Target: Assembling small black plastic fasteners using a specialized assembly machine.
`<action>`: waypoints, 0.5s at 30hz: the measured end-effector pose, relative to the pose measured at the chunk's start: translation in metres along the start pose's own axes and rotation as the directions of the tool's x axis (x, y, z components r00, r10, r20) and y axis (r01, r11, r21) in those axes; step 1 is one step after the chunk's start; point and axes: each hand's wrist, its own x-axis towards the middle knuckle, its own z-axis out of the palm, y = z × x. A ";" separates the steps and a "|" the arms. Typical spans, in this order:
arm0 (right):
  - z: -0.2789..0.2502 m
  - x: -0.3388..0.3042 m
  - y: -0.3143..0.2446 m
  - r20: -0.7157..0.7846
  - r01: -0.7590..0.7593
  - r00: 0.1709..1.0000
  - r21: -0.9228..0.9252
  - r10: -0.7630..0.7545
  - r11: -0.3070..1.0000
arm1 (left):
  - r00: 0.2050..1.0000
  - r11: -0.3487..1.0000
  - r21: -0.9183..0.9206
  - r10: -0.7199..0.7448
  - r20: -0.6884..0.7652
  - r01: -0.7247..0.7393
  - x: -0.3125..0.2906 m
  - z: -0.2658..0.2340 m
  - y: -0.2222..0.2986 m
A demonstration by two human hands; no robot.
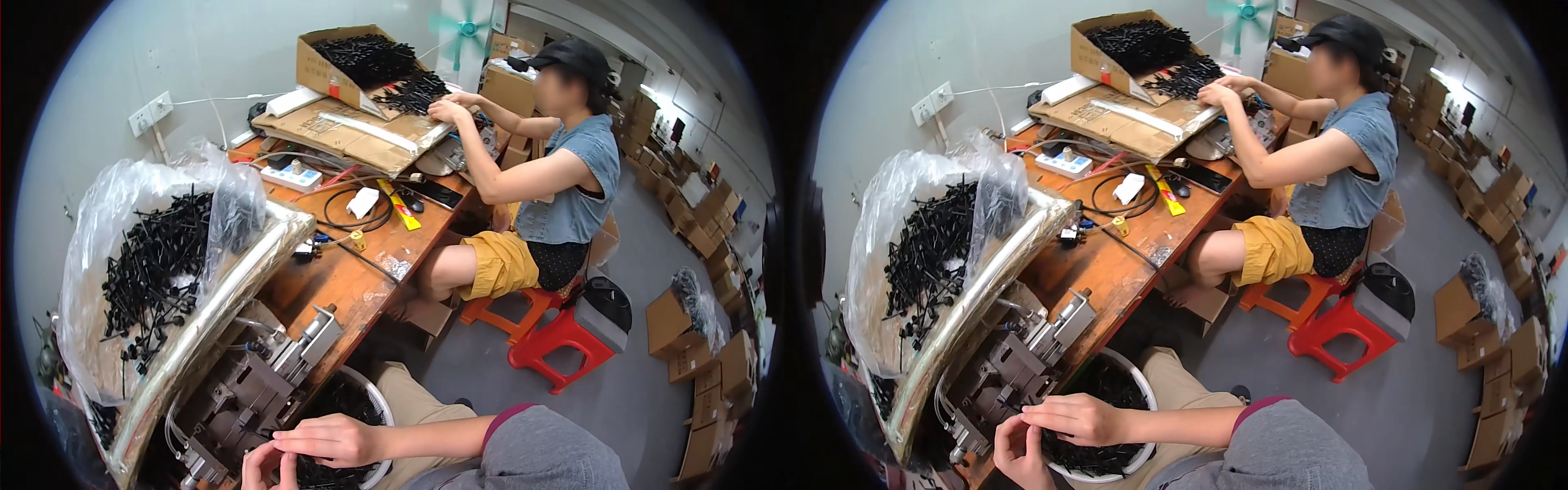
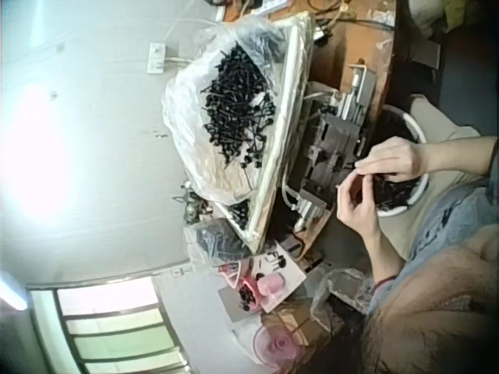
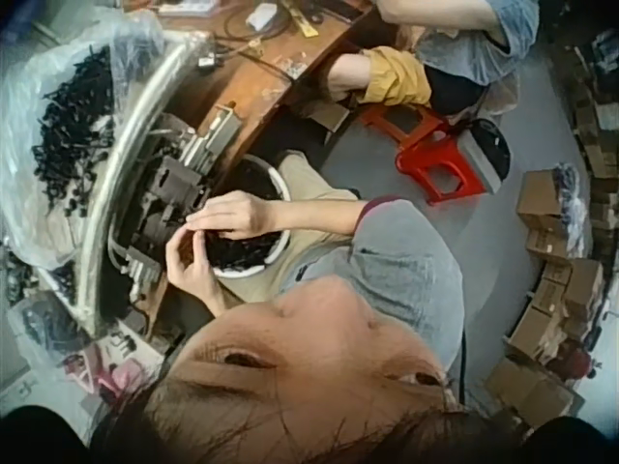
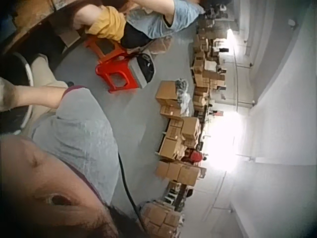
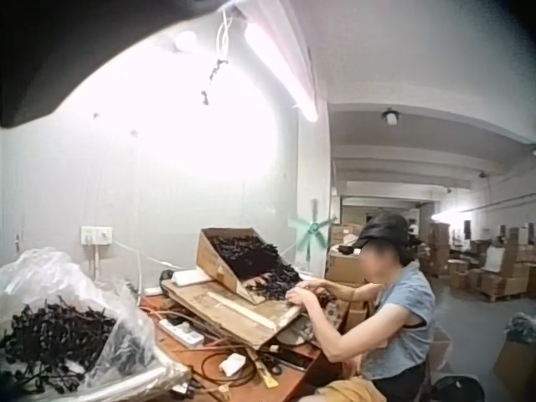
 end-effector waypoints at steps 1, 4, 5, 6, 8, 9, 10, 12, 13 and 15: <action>0.000 -0.002 0.001 0.001 -0.004 1.000 -0.005 0.004 1.000 | 1.000 1.000 -0.005 -0.017 0.009 0.017 0.001 0.000 0.000; 0.002 -0.007 0.004 -0.012 0.000 1.000 0.030 0.001 1.000 | 0.999 0.999 0.023 0.047 0.004 -0.047 0.000 0.000 0.004; 0.002 -0.007 0.004 -0.004 -0.022 1.000 0.047 0.022 0.999 | 0.998 0.998 0.031 0.063 0.002 -0.063 -0.001 -0.001 0.003; 0.001 -0.007 0.003 0.004 -0.045 0.999 0.063 0.045 0.997 | 0.997 0.996 0.021 0.082 0.017 -0.082 0.000 -0.003 0.002; 0.000 -0.002 0.005 -0.041 -0.056 0.998 0.038 0.057 0.998 | 0.995 0.995 0.031 0.098 -0.006 -0.097 -0.001 -0.007 -0.003; -0.001 0.003 0.007 -0.049 -0.097 0.994 0.024 0.098 0.995 | 0.994 0.994 0.037 0.106 -0.019 -0.105 -0.002 -0.009 -0.005; -0.002 0.008 0.009 -0.058 -0.139 0.989 0.012 0.139 0.990 | 0.999 0.998 -0.041 0.041 -0.033 -0.042 -0.005 -0.011 -0.006; -0.001 0.025 0.018 -0.092 -0.191 0.977 0.024 0.193 0.981 | 0.997 0.998 -0.030 0.057 -0.053 -0.059 -0.005 -0.017 -0.004; -0.004 0.037 0.023 -0.116 -0.180 0.977 0.018 0.181 0.984 | 0.996 0.997 -0.035 0.069 -0.055 -0.071 -0.005 -0.018 -0.002; -0.008 0.066 0.036 -0.176 -0.142 0.976 -0.053 0.131 0.988 | 0.992 0.993 -0.023 0.119 -0.041 -0.120 -0.006 -0.021 -0.003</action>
